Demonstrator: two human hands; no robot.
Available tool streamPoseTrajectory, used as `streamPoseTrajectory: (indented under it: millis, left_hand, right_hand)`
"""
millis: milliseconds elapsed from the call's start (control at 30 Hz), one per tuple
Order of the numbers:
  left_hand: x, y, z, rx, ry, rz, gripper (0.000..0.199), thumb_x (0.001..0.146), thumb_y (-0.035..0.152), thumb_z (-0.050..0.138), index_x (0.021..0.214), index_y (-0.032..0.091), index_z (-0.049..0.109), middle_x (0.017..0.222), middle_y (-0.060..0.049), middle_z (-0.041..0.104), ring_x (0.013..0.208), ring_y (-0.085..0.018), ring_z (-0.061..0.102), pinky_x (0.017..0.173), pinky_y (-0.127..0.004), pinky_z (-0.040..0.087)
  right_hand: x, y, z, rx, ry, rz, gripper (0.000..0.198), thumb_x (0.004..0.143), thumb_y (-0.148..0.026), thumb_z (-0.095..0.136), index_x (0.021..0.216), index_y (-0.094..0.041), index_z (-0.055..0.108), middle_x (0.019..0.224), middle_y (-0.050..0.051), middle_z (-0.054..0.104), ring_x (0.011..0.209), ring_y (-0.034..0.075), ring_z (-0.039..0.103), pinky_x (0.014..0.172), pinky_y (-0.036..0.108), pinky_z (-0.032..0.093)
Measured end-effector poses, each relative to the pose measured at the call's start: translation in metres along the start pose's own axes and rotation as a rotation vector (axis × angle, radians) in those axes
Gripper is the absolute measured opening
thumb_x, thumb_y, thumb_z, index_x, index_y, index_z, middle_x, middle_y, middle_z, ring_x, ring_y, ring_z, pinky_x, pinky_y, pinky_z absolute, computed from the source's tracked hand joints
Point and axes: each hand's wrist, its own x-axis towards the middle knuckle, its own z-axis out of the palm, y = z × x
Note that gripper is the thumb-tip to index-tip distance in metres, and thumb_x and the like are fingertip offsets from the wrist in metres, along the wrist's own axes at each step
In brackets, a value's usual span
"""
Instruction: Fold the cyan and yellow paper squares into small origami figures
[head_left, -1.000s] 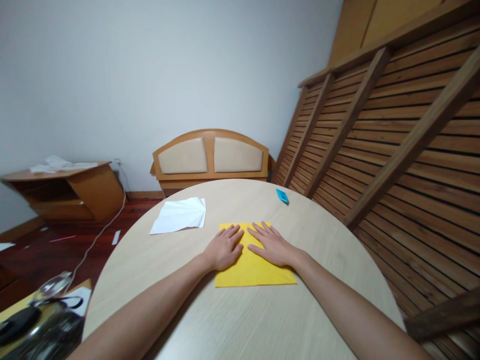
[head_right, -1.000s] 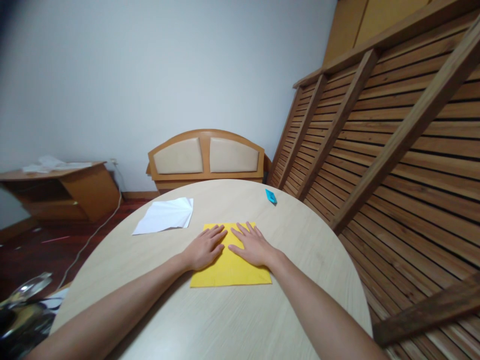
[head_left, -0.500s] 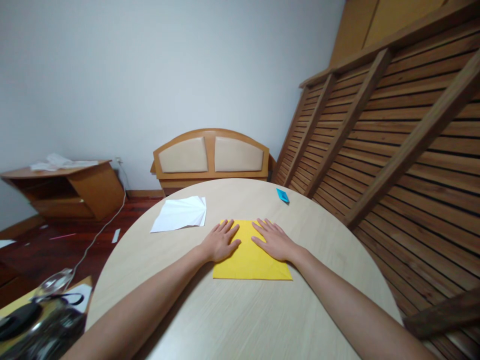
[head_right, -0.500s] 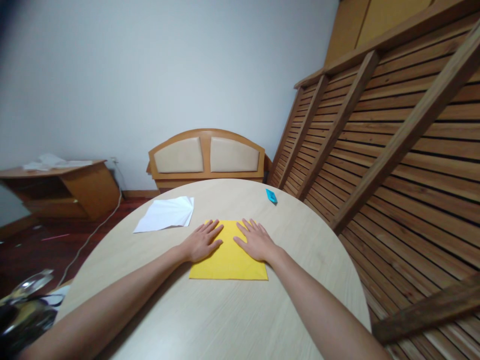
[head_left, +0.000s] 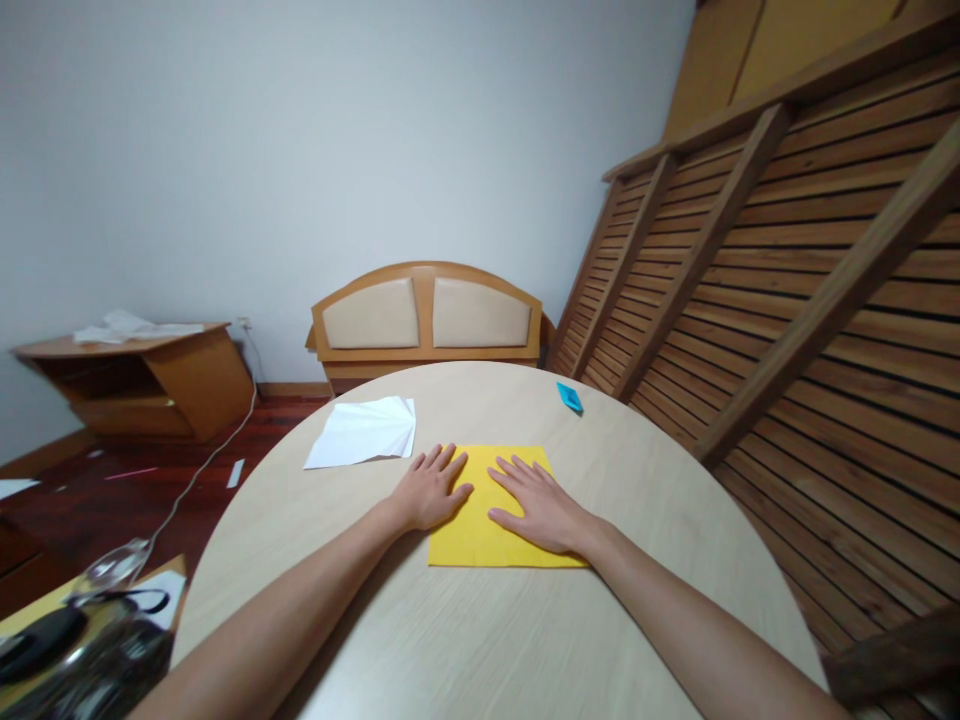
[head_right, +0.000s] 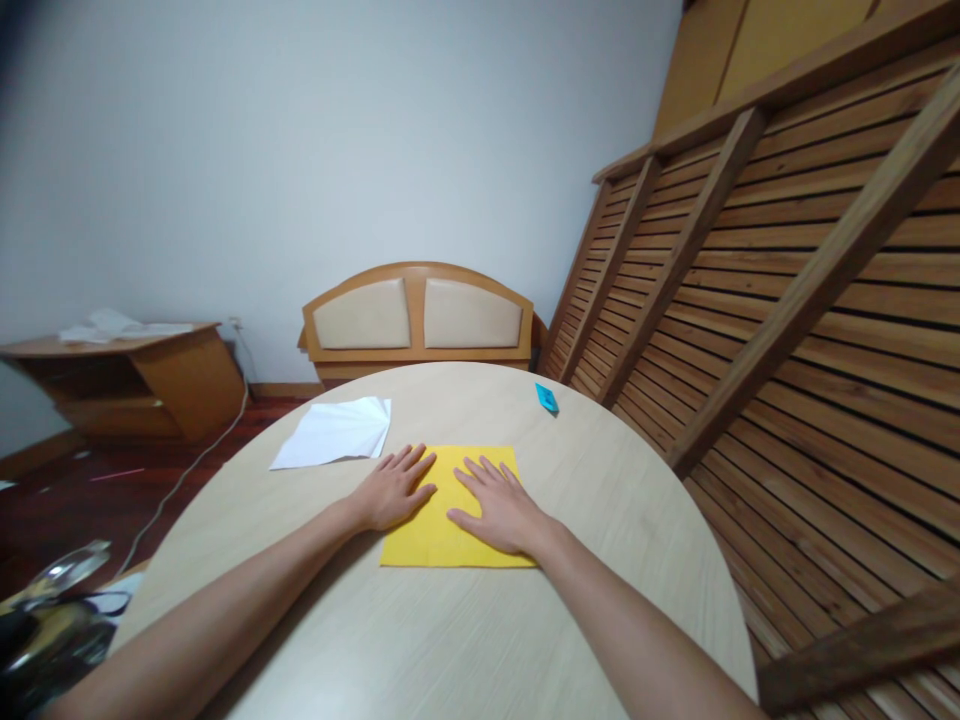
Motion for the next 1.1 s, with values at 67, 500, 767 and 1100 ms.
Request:
streamPoseTrajectory:
  millis: [67, 500, 767, 1100]
  left_hand:
    - [0.001, -0.003, -0.002, -0.005, -0.007, -0.01, 0.068, 0.097, 0.059, 0.031, 0.152, 0.02, 0.034, 0.161, -0.012, 0.023, 0.148, -0.034, 0.02, 0.117, -0.055, 0.021]
    - [0.001, 0.009, -0.001, -0.086, 0.105, 0.064, 0.06, 0.097, 0.043, 0.038, 0.149, 0.014, 0.036, 0.161, -0.014, 0.019, 0.15, -0.026, 0.017, 0.12, -0.043, 0.022]
    - [0.001, 0.018, 0.005, -0.075, -0.003, 0.099, 0.062, 0.099, 0.05, 0.031, 0.152, 0.018, 0.033, 0.161, -0.011, 0.023, 0.149, -0.029, 0.018, 0.12, -0.048, 0.02]
    - [0.001, 0.025, 0.004, -0.054, 0.016, 0.088, 0.061, 0.099, 0.049, 0.034, 0.151, 0.018, 0.035, 0.16, -0.013, 0.025, 0.149, -0.031, 0.019, 0.12, -0.049, 0.02]
  right_hand:
    - [0.0, 0.003, -0.001, 0.002, 0.001, 0.001, 0.079, 0.091, -0.072, 0.035, 0.154, -0.024, 0.032, 0.162, 0.006, 0.022, 0.15, 0.029, 0.013, 0.121, 0.047, 0.008]
    - [0.003, 0.003, -0.001, -0.01, 0.024, -0.01, 0.08, 0.091, -0.073, 0.034, 0.154, -0.024, 0.033, 0.162, 0.006, 0.023, 0.15, 0.028, 0.014, 0.121, 0.046, 0.009]
    - [0.005, 0.028, -0.005, -0.038, 0.007, 0.116, 0.082, 0.091, -0.075, 0.025, 0.155, -0.023, 0.028, 0.163, 0.005, 0.016, 0.151, 0.028, 0.009, 0.121, 0.046, 0.008]
    - [0.001, 0.019, -0.009, -0.036, 0.113, 0.003, 0.071, 0.096, -0.064, 0.032, 0.151, -0.02, 0.037, 0.161, 0.007, 0.026, 0.149, 0.026, 0.018, 0.121, 0.048, 0.007]
